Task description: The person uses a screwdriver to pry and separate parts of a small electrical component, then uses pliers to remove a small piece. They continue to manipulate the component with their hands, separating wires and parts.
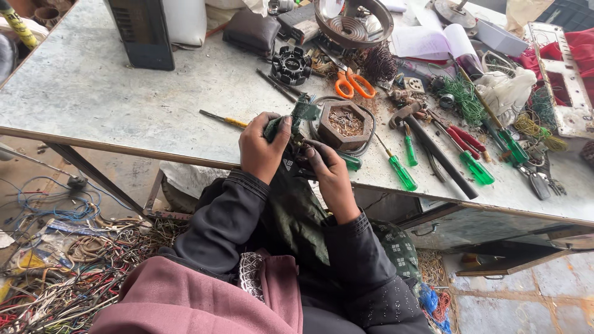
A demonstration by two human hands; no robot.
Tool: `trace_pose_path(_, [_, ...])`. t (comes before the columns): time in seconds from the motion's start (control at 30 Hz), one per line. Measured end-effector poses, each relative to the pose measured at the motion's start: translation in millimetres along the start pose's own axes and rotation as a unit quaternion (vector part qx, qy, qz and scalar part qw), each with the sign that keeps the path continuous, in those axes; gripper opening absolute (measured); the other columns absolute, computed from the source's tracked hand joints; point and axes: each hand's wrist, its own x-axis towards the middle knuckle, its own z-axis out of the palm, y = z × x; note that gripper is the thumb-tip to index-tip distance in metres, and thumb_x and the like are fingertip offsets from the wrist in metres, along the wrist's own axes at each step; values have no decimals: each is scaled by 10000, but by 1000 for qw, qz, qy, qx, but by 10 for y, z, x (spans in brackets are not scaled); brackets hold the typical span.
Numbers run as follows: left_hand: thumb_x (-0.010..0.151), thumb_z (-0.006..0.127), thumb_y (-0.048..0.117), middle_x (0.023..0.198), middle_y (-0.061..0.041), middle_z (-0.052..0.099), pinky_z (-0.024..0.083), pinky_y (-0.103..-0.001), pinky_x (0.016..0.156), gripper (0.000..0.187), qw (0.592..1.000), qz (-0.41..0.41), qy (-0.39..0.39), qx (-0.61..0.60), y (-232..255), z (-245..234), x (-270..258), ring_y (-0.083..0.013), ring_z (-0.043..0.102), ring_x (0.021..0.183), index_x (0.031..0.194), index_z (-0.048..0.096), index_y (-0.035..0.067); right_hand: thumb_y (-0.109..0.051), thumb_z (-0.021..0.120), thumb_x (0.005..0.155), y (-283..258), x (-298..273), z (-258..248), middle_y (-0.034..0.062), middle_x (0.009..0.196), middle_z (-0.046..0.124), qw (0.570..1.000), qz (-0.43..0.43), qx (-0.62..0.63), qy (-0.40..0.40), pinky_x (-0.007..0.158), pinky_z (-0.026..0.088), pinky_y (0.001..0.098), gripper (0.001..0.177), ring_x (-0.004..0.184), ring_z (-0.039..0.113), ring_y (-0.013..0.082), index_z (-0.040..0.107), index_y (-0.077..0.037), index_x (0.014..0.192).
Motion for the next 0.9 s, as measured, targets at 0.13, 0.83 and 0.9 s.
trace_pose_path(0.13, [959, 748, 333, 852, -108, 731, 565, -356, 711, 303, 1000, -9, 0, 0, -23, 15, 6, -236, 728, 772, 932, 694, 36, -233, 642, 1037, 43, 77, 54, 6, 967, 722, 992, -42, -112, 42, 778, 530, 221, 313, 872, 621, 47, 706, 18, 1214])
trace_pose_path(0.83, [961, 792, 263, 938, -80, 716, 562, -379, 804, 245, 991, 104, 76, 24, -113, 22, -123, -264, 705, 888, 1008, 702, 40, -254, 635, 1031, -9, 197, 137, -19, 892, 684, 993, 63, 102, 2, 650, 495, 220, 285, 764, 587, 46, 710, 14, 1091])
trace_pose_path(0.9, [948, 804, 253, 941, -85, 716, 562, -380, 803, 244, 990, 112, 85, 20, -100, 29, -125, -265, 705, 887, 1006, 704, 39, -241, 645, 1035, -16, 211, 117, -16, 899, 685, 992, 53, 117, -12, 654, 501, 211, 268, 767, 591, 38, 709, 14, 1087])
